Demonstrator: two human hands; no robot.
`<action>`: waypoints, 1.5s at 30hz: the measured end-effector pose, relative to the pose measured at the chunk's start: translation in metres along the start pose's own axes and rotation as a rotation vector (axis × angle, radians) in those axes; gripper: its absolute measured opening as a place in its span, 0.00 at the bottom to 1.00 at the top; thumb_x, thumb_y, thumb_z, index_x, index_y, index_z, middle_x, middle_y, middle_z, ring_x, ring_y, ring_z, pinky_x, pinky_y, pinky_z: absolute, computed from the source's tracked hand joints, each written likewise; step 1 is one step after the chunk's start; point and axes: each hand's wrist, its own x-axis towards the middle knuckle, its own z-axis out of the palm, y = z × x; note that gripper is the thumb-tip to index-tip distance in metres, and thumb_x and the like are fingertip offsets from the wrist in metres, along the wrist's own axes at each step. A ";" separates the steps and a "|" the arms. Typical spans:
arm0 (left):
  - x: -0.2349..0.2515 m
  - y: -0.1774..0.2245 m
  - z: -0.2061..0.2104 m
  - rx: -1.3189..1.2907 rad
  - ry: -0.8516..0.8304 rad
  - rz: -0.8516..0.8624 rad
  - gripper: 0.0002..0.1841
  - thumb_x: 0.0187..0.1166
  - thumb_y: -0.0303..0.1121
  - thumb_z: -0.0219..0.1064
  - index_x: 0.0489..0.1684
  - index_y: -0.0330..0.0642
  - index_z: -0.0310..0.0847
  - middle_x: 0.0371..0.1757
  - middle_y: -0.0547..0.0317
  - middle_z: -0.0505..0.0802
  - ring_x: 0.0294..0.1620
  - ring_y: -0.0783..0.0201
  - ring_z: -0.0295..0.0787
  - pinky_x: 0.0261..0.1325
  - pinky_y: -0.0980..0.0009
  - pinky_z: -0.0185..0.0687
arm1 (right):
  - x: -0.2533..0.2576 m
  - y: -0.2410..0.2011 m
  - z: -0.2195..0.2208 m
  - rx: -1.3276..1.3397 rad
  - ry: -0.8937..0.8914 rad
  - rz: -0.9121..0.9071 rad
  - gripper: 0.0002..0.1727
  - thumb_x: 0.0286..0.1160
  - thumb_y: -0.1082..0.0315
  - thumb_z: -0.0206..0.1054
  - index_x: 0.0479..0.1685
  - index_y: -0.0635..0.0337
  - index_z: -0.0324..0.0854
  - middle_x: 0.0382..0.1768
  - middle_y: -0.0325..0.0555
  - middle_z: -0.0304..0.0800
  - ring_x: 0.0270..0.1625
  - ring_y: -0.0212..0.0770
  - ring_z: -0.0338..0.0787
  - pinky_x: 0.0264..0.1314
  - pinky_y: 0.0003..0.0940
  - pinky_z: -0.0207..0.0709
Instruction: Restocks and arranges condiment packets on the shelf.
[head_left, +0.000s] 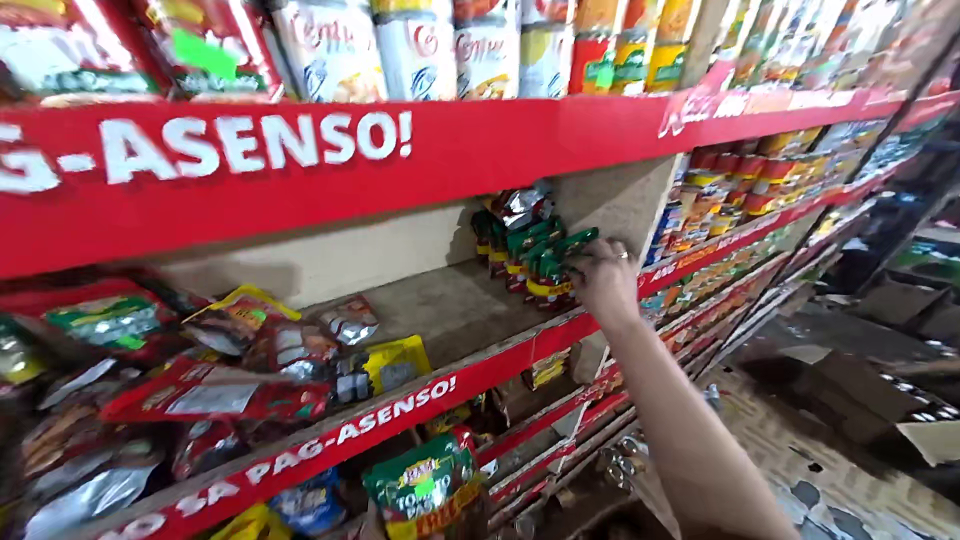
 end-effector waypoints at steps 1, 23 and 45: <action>-0.002 0.004 0.000 -0.006 0.032 -0.018 0.48 0.65 0.26 0.79 0.81 0.23 0.45 0.62 0.54 0.87 0.60 0.75 0.89 0.67 0.71 0.87 | 0.000 -0.001 -0.002 0.008 -0.028 0.010 0.11 0.74 0.75 0.70 0.50 0.60 0.94 0.58 0.66 0.89 0.66 0.73 0.83 0.65 0.77 0.70; -0.016 0.004 -0.022 -0.341 0.227 -0.066 0.39 0.63 0.23 0.76 0.74 0.38 0.55 0.53 0.63 0.92 0.51 0.69 0.94 0.57 0.68 0.93 | 0.016 -0.006 -0.018 -0.107 -0.263 0.031 0.19 0.76 0.72 0.69 0.64 0.72 0.81 0.67 0.78 0.81 0.79 0.84 0.69 0.71 0.88 0.54; -0.015 0.008 -0.022 -0.355 0.262 -0.139 0.41 0.60 0.20 0.69 0.79 0.38 0.52 0.54 0.61 0.91 0.51 0.69 0.94 0.55 0.69 0.93 | 0.013 -0.005 -0.014 -0.078 -0.242 0.017 0.19 0.79 0.73 0.66 0.68 0.66 0.84 0.73 0.68 0.82 0.85 0.79 0.63 0.75 0.87 0.48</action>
